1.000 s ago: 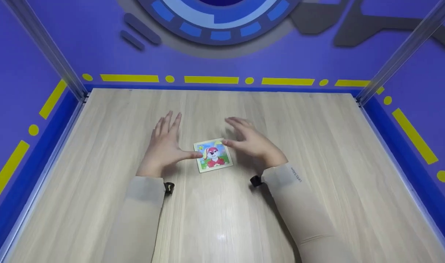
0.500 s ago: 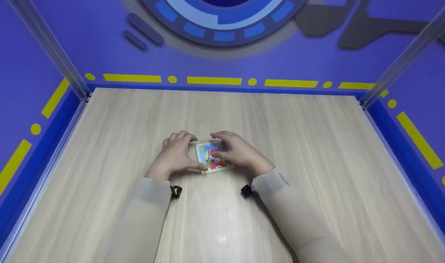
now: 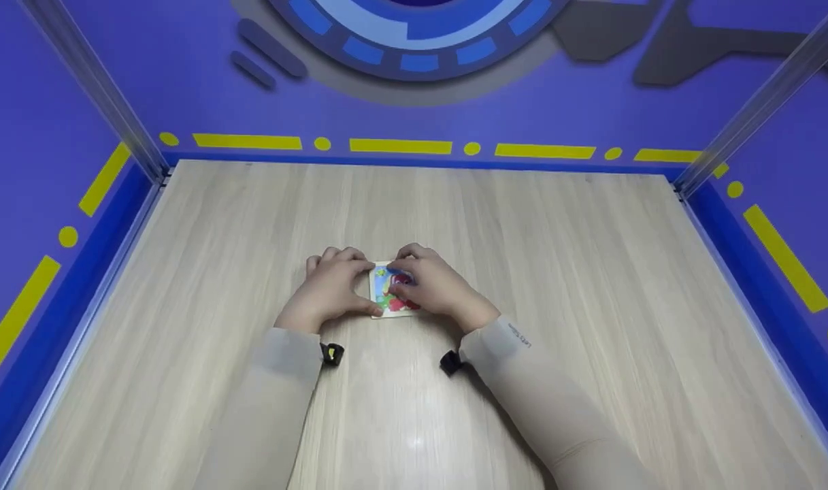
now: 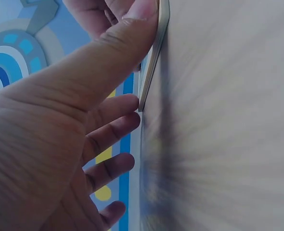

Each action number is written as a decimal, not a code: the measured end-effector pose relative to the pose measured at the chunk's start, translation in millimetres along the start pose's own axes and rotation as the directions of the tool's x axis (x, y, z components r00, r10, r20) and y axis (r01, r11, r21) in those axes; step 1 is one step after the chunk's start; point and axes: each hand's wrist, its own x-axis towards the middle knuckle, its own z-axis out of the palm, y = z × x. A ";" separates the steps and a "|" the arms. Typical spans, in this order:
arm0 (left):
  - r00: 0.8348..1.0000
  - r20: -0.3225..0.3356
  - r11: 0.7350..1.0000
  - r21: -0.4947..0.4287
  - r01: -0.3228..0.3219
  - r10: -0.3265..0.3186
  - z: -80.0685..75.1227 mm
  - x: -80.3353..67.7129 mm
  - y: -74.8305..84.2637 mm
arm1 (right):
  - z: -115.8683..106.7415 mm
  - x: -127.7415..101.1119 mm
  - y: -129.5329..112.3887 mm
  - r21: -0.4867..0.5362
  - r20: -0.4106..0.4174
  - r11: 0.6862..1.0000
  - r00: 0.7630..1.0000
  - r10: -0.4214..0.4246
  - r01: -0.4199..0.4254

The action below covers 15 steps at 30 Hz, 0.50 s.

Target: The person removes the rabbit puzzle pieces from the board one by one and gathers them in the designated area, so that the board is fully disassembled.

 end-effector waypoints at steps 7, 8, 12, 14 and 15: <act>1.000 0.014 1.000 0.003 -0.005 0.005 -1.6 -1.0 3.4 | -2.8 8.3 -14.5 0.023 0.054 0.995 0.994 0.094 -0.095; 1.000 0.018 1.000 0.002 -0.003 0.003 -1.6 -1.2 3.7 | -3.6 10.1 -16.9 0.029 0.070 0.993 0.992 0.108 -0.110; 1.000 0.017 1.000 0.005 0.000 0.000 -0.8 -1.6 4.3 | -7.2 17.1 -24.7 0.041 0.127 0.983 0.977 0.172 -0.179; 1.000 0.013 1.000 0.002 0.003 -0.003 0.1 -1.9 4.3 | -8.2 19.8 -26.8 0.048 0.150 0.977 0.969 0.198 -0.208; 1.000 0.012 1.000 -0.001 0.006 -0.006 0.6 -2.0 4.3 | -8.5 20.8 -27.2 0.050 0.160 0.975 0.965 0.208 -0.218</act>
